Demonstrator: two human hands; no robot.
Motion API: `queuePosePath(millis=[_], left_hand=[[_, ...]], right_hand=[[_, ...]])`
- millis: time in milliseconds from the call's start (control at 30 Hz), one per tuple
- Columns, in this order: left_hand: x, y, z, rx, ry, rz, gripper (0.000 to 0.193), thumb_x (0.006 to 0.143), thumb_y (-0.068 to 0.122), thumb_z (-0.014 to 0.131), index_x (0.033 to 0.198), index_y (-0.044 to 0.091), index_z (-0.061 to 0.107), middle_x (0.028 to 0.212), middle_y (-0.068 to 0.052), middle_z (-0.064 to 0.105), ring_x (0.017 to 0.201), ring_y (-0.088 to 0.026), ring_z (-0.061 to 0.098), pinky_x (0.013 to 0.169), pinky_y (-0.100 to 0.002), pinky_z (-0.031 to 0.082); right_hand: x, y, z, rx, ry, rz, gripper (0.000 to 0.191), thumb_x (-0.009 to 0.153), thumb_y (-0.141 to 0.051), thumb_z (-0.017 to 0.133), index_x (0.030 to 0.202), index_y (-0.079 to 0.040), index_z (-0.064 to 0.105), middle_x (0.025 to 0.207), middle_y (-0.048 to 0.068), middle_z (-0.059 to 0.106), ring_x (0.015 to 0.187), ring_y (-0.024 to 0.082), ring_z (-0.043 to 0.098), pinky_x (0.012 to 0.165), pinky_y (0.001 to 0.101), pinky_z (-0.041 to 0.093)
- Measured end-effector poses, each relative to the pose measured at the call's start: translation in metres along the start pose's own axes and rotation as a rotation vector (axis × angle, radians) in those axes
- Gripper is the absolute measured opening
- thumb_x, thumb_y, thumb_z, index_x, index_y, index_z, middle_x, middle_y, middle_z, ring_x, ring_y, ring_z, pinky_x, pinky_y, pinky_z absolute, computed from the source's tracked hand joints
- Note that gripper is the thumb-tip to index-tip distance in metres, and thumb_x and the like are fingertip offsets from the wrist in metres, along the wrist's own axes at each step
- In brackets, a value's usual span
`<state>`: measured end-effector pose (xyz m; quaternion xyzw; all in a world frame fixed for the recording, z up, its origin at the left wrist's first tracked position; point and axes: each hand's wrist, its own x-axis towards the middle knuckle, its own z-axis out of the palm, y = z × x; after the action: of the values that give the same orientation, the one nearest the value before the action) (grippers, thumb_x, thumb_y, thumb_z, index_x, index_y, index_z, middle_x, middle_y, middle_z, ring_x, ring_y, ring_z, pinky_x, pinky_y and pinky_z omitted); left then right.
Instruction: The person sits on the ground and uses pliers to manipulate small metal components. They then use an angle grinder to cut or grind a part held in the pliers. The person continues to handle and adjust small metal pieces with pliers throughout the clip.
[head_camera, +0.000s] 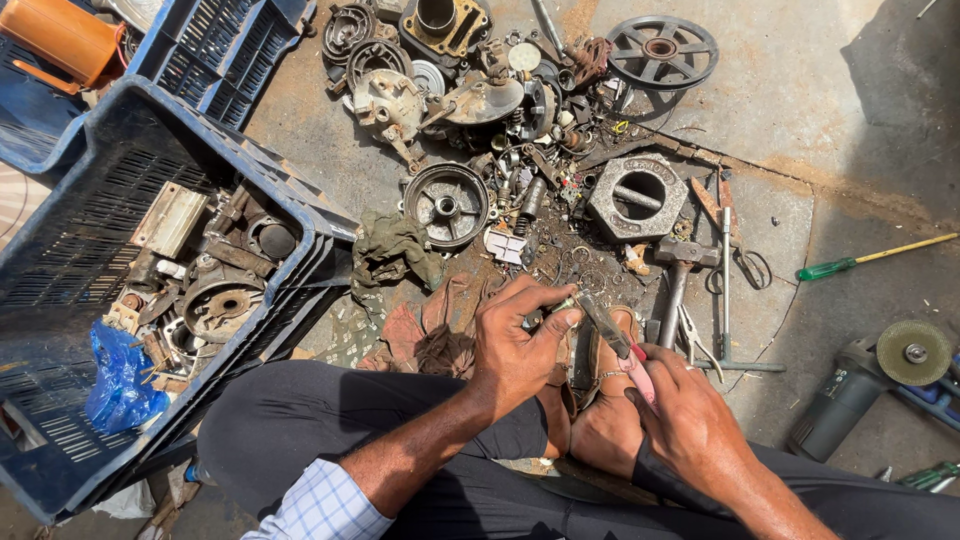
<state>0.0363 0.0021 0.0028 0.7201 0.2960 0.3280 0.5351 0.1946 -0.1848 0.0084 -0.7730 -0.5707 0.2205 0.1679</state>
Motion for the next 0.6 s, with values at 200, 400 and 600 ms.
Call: queuePosePath(millis=[200,400,600], left_hand=[[0.0,0.008,-0.001,-0.012,-0.026,0.021,0.026,0.091,0.016,0.081,0.113,0.004,0.076,0.091,-0.007,0.07,0.087,-0.016,0.07,0.076,-0.031,0.057],[-0.001,0.014,-0.004,-0.045,-0.039,0.036,0.026,0.092,0.014,0.08,0.115,0.004,0.075,0.093,-0.007,0.069,0.088,-0.015,0.07,0.076,-0.03,0.057],[-0.001,0.018,-0.003,-0.037,-0.053,0.062,0.026,0.092,0.013,0.08,0.116,0.004,0.075,0.092,-0.008,0.07,0.085,-0.016,0.07,0.073,-0.03,0.056]], right_hand=[[0.0,0.002,0.009,0.119,0.127,-0.034,0.058,0.084,-0.004,0.066,0.137,0.003,0.042,0.134,0.024,0.061,0.104,0.043,0.066,0.079,0.0502,0.055],[0.003,-0.014,-0.005,0.249,0.035,0.097,0.079,0.08,-0.007,0.07,0.152,-0.008,0.037,0.126,0.021,0.06,0.112,0.04,0.064,0.091,0.046,0.054],[0.007,-0.026,-0.006,0.368,0.022,0.211,0.069,0.082,-0.007,0.071,0.145,-0.007,0.043,0.132,0.018,0.058,0.121,0.038,0.061,0.095,0.0452,0.052]])
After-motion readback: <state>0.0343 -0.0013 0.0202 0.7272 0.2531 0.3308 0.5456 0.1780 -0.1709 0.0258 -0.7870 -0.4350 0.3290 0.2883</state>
